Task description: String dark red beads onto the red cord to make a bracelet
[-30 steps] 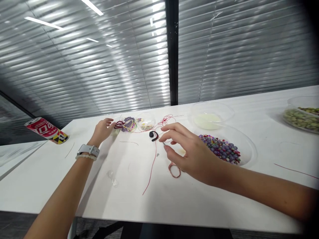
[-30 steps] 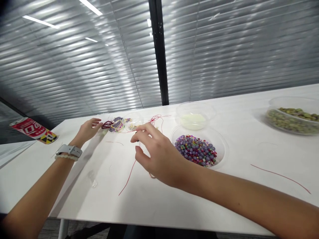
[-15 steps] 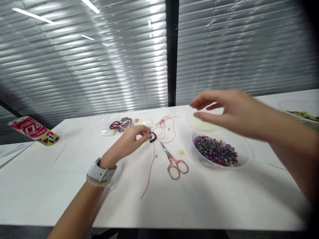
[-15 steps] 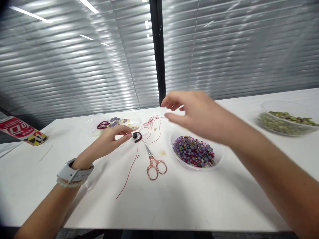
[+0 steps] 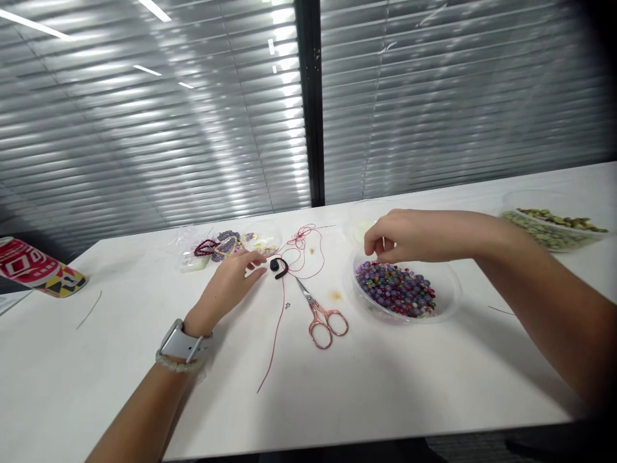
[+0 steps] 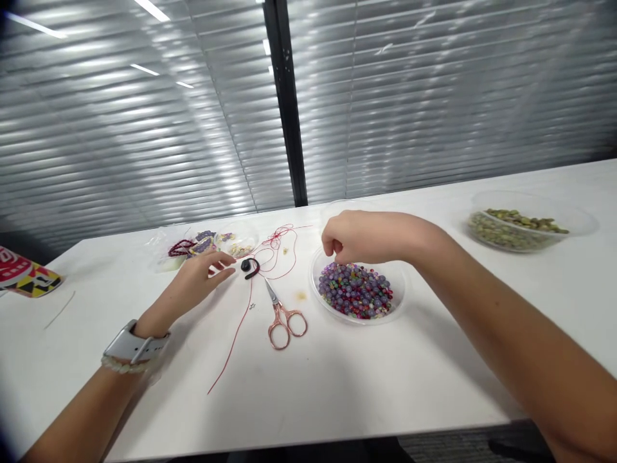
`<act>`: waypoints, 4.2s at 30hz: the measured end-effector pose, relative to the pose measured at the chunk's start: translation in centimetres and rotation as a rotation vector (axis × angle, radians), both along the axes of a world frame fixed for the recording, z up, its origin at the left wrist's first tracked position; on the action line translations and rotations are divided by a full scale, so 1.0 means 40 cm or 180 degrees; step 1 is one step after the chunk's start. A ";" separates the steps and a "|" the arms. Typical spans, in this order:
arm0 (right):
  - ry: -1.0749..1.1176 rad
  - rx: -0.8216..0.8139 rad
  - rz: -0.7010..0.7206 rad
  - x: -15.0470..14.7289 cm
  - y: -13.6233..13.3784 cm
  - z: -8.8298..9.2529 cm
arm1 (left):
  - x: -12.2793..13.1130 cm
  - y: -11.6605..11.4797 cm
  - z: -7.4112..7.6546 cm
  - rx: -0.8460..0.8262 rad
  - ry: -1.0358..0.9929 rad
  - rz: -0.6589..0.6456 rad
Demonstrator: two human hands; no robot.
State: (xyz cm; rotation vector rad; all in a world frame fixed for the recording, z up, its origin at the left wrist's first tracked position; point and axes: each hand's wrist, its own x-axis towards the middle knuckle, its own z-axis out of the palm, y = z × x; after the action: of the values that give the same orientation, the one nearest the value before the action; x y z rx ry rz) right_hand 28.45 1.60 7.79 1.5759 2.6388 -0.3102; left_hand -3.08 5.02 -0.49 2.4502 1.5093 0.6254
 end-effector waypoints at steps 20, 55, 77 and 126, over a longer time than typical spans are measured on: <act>0.0907 0.0437 0.1128 -0.173 -0.143 -0.037 | -0.002 -0.284 0.016 -0.0949 0.0505 -0.0982; 0.2258 -0.0055 0.0448 -0.267 -0.203 -0.164 | 0.015 -0.313 0.015 -0.1020 -0.1000 -0.0340; -0.0215 0.0094 -0.0352 0.026 -0.058 -0.008 | 0.080 -0.213 0.095 -0.0732 -0.1505 -0.0388; -0.0027 -0.0757 0.0359 0.028 -0.025 -0.058 | 0.149 -0.098 -0.001 -0.0231 -0.1075 0.0210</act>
State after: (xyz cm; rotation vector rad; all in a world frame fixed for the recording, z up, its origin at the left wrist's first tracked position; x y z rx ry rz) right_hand 29.56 0.58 5.46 1.3479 2.5581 -0.5841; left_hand 2.88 1.09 -0.53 2.1169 1.4510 0.9256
